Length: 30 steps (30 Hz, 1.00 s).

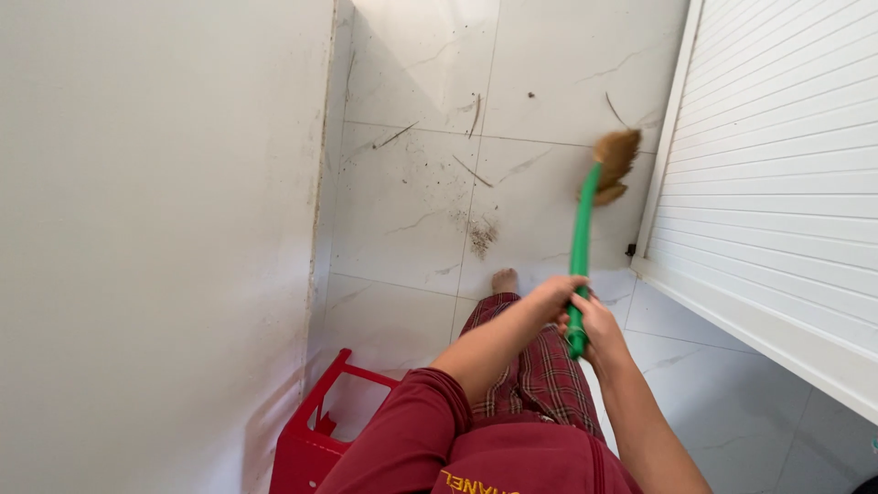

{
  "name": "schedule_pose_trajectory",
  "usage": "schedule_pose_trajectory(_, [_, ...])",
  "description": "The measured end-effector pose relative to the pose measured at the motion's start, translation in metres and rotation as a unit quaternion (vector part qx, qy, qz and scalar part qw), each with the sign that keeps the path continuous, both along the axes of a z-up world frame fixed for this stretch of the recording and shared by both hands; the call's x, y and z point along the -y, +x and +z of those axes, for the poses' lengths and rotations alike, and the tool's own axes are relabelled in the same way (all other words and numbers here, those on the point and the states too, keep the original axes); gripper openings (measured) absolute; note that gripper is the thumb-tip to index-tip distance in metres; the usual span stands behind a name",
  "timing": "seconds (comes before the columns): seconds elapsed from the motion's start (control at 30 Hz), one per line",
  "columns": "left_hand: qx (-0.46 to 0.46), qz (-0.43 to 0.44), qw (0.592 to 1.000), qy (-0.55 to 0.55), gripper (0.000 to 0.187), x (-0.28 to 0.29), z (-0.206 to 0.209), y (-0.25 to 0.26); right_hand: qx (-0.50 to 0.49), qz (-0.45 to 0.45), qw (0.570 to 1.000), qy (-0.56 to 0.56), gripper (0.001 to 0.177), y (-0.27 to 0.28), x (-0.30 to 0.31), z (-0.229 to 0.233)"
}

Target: Sweeping a tiled floor in a bedroom using a broom.

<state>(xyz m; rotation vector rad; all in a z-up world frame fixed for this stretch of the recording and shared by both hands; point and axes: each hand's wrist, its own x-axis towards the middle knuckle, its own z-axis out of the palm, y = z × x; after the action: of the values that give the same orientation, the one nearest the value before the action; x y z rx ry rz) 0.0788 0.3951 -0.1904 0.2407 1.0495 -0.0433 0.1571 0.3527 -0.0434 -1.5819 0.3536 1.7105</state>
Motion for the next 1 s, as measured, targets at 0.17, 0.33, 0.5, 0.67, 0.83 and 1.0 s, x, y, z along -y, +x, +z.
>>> schedule_pose_trajectory(0.17, [-0.041,0.197,0.979,0.034,0.025,-0.051,0.016,-0.052,-0.063,0.113,0.991,0.043,0.024,-0.026,-0.056,-0.005])
schedule_pose_trajectory(0.33, [-0.024,0.262,0.956,0.128,0.023,-0.052,0.049,-0.035,-0.058,0.170,0.981,0.072,0.029,-0.005,-0.056,0.024])
schedule_pose_trajectory(0.5, [0.014,0.146,0.985,0.095,0.027,-0.047,0.095,0.012,0.057,0.123,0.989,0.062,0.031,0.016,-0.029,0.039])
schedule_pose_trajectory(0.67, [0.030,0.036,0.996,0.077,0.028,-0.081,0.070,0.039,0.058,0.017,0.997,0.047,0.025,0.037,-0.064,0.009])
schedule_pose_trajectory(0.83, [-0.021,0.107,0.991,0.079,0.027,-0.122,0.032,0.034,-0.003,0.028,1.000,0.010,0.019,0.051,-0.130,-0.032])
schedule_pose_trajectory(1.0, [-0.039,0.317,0.937,0.141,0.026,-0.165,0.026,0.043,-0.058,0.230,0.971,0.023,0.027,0.072,-0.200,0.008])
